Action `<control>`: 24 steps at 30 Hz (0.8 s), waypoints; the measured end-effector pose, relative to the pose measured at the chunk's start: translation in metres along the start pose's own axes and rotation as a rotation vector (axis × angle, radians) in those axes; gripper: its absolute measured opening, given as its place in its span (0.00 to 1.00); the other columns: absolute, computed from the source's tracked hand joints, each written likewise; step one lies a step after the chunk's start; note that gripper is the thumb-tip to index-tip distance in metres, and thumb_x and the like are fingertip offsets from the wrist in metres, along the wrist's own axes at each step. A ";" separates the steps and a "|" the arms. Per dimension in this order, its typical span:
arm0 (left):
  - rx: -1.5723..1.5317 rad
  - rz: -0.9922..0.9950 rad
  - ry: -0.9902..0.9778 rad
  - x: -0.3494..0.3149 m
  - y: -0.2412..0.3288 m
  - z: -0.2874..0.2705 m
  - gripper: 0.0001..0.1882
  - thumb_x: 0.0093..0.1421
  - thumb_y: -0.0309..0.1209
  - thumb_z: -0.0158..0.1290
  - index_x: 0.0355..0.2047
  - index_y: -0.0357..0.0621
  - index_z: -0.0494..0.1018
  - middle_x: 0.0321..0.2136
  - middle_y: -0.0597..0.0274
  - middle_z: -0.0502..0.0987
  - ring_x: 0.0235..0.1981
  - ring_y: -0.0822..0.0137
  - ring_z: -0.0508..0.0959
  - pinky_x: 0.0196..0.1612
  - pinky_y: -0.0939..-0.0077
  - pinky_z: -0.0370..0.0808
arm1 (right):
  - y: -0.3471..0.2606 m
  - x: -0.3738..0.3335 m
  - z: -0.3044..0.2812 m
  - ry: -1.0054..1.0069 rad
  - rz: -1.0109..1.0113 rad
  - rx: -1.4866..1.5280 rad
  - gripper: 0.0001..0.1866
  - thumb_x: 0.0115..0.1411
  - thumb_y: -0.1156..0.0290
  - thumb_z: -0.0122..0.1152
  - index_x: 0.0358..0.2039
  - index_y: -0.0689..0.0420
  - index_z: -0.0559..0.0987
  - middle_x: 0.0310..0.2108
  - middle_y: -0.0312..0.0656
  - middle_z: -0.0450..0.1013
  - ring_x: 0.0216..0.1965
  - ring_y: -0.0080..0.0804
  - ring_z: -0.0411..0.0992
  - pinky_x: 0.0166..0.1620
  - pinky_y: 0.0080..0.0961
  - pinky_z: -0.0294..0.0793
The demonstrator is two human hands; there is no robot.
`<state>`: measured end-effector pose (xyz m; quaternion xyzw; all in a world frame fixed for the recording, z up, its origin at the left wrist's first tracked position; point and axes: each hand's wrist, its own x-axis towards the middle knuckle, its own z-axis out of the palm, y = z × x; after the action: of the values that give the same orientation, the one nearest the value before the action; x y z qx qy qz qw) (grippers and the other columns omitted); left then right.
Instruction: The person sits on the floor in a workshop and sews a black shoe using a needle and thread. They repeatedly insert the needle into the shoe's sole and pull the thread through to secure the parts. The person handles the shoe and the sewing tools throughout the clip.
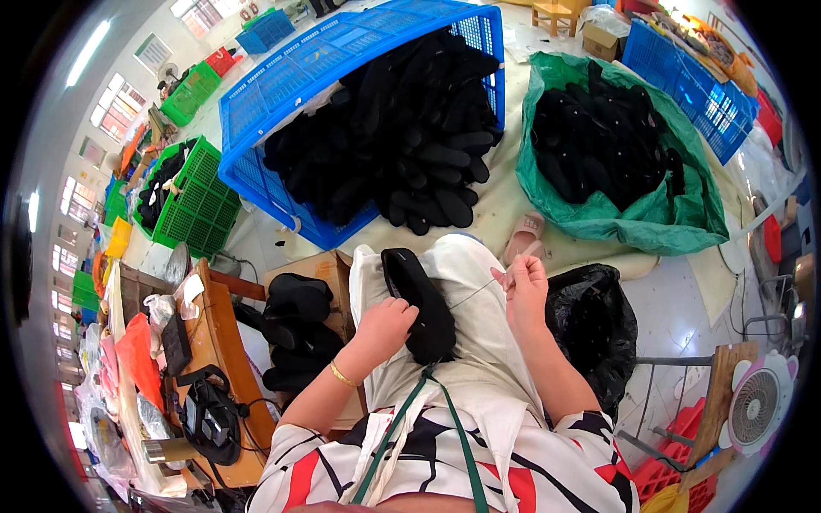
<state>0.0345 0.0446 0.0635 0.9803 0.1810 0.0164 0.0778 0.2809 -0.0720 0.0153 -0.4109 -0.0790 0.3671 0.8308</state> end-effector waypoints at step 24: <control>-0.964 -0.395 0.238 -0.011 -0.011 0.059 0.14 0.57 0.32 0.61 0.38 0.40 0.70 0.29 0.51 0.74 0.31 0.57 0.75 0.37 0.66 0.73 | -0.011 0.025 -0.033 0.126 -0.173 -0.129 0.02 0.70 0.72 0.50 0.38 0.55 0.69 0.24 0.29 0.60 0.24 0.17 0.60 0.55 0.42 0.75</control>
<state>0.0234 0.0422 0.0030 0.7721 0.3416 0.1935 0.4998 0.3186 -0.0802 -0.0023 -0.4776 -0.0852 0.2615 0.8344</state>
